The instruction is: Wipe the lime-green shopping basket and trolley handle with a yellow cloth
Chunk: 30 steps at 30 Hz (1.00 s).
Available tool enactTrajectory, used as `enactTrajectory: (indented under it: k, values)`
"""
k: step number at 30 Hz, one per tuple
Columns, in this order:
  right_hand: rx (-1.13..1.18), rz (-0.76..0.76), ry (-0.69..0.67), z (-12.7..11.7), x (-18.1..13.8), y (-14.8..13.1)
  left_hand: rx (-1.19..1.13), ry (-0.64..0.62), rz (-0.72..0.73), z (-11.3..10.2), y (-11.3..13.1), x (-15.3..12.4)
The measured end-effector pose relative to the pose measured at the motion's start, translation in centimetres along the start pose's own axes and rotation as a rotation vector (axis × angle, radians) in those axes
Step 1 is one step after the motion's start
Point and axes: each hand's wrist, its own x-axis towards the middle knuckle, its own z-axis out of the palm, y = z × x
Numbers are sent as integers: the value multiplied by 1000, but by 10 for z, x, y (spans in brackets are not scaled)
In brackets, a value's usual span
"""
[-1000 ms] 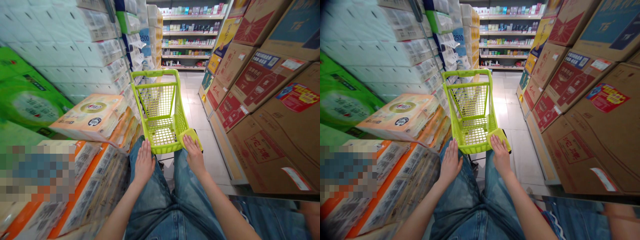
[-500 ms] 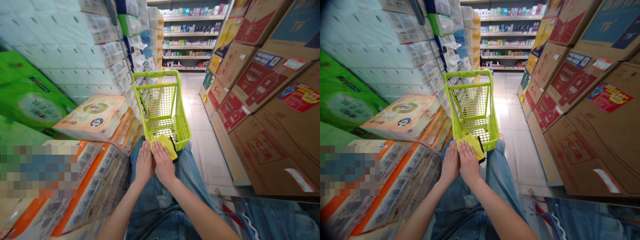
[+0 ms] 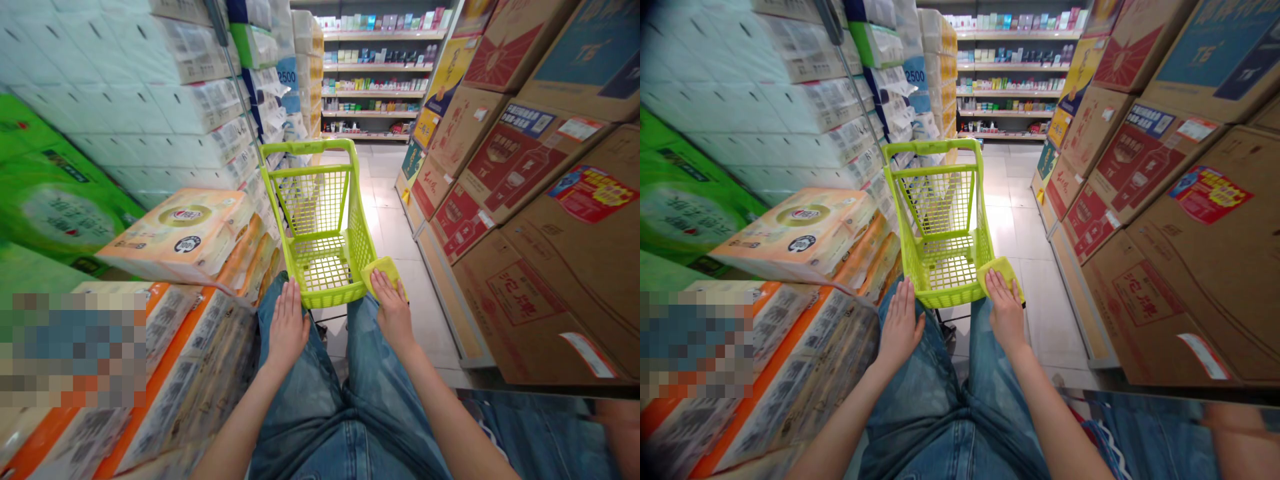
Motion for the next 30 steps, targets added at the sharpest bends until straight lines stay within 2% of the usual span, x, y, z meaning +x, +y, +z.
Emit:
enactTrajectory:
  k: [3, 11, 14, 17, 20, 26, 28, 30]
  values:
    - [7, 41, 10, 5, 1, -15, -10, 4, -2, 0, 0, 0]
    - [116, -120, -128, 47, 13, -123, 3, -1, -5, 2, -3, -2]
    - [123, -162, -135, 54, 17, -135, 3, 3, 6, 2, -6, -2]
    - [105, -232, -158, 47, 15, -121, 4, -9, 11, 1, -6, -1]
    - [74, -249, -162, 32, 8, -91, 4, -10, 1, 1, -3, 0]
    - [-7, -110, -35, 5, 1, -18, -8, 7, 0, 2, -1, 0]
    - [-23, -57, -1, 1, 2, -5, -10, 11, 3, 2, -1, 0]
    - [-37, -5, 25, 2, 2, -3, -20, 18, 6, 1, -1, 0]
